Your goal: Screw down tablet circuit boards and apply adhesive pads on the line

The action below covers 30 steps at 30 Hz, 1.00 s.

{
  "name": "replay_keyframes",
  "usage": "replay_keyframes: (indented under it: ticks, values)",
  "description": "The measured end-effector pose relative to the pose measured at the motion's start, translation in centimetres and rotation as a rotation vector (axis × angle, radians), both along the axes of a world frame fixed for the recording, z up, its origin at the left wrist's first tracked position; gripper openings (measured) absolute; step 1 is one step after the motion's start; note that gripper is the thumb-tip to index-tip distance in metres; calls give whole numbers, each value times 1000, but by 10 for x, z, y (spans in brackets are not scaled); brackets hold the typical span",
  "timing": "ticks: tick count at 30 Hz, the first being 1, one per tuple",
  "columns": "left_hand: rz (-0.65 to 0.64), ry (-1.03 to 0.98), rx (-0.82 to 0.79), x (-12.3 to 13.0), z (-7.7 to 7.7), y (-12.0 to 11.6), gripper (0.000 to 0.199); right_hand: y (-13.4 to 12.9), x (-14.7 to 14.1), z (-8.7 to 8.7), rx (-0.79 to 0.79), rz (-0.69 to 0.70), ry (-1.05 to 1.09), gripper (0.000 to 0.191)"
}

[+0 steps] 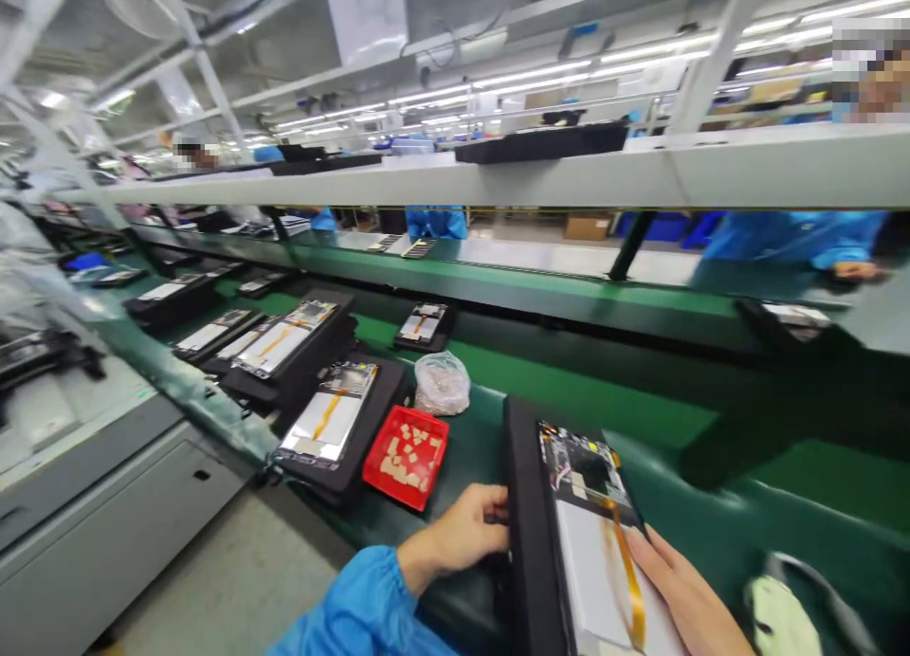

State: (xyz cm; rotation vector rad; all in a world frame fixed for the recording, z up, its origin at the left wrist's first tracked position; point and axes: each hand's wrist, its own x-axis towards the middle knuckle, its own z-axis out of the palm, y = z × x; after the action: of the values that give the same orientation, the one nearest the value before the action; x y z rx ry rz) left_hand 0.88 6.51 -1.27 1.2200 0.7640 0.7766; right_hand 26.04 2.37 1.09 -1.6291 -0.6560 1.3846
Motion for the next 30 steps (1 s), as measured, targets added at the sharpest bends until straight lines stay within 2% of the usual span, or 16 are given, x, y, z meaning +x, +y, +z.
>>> replay_keyframes:
  ticks: [2, 4, 8, 10, 12, 14, 15, 16, 18, 19, 20, 24, 30]
  values:
    - [10, -42, -207, -7, -2, 1, 30, 11, -2, 0, 7, 21, -61, 71]
    - [99, -66, -361, -18, -6, -4, 37, 22, -3, -3, 12, 35, -115, 77]
    - [299, -183, -520, -32, -8, -11, 42, 38, -2, -25, 106, 94, -241, 78]
    - [375, -314, -591, -30, -6, -10, 35, 40, 3, -38, 205, 157, -504, 71]
    - [425, -444, -662, -20, -2, -7, 27, 35, 5, -43, 322, 178, -907, 63]
    - [458, -522, -705, -6, 2, -5, 20, 25, 1, -37, 511, 160, -1213, 50]
    - [461, -547, -719, 1, 3, -5, 18, 18, -5, -31, 641, 164, -1266, 39]
    - [458, -568, -729, 8, 5, -6, 16, 11, -14, -24, 774, 210, -1254, 27]
    - [441, -592, -730, 20, 9, -9, 15, -2, -38, -12, 1014, 395, -1134, 10]
    - [425, -587, -723, 24, 11, -11, 15, -6, -50, -8, 1075, 500, -1106, 12]
    - [410, -568, -709, 27, 14, -12, 16, -9, -61, -5, 1114, 549, -1101, 14]
    - [338, -441, -627, 29, 26, -14, 22, -6, -84, -11, 1103, 578, -1031, 19]
    - [239, -347, -502, 24, 31, -12, 40, -1, -80, -19, 979, 515, -827, 16]
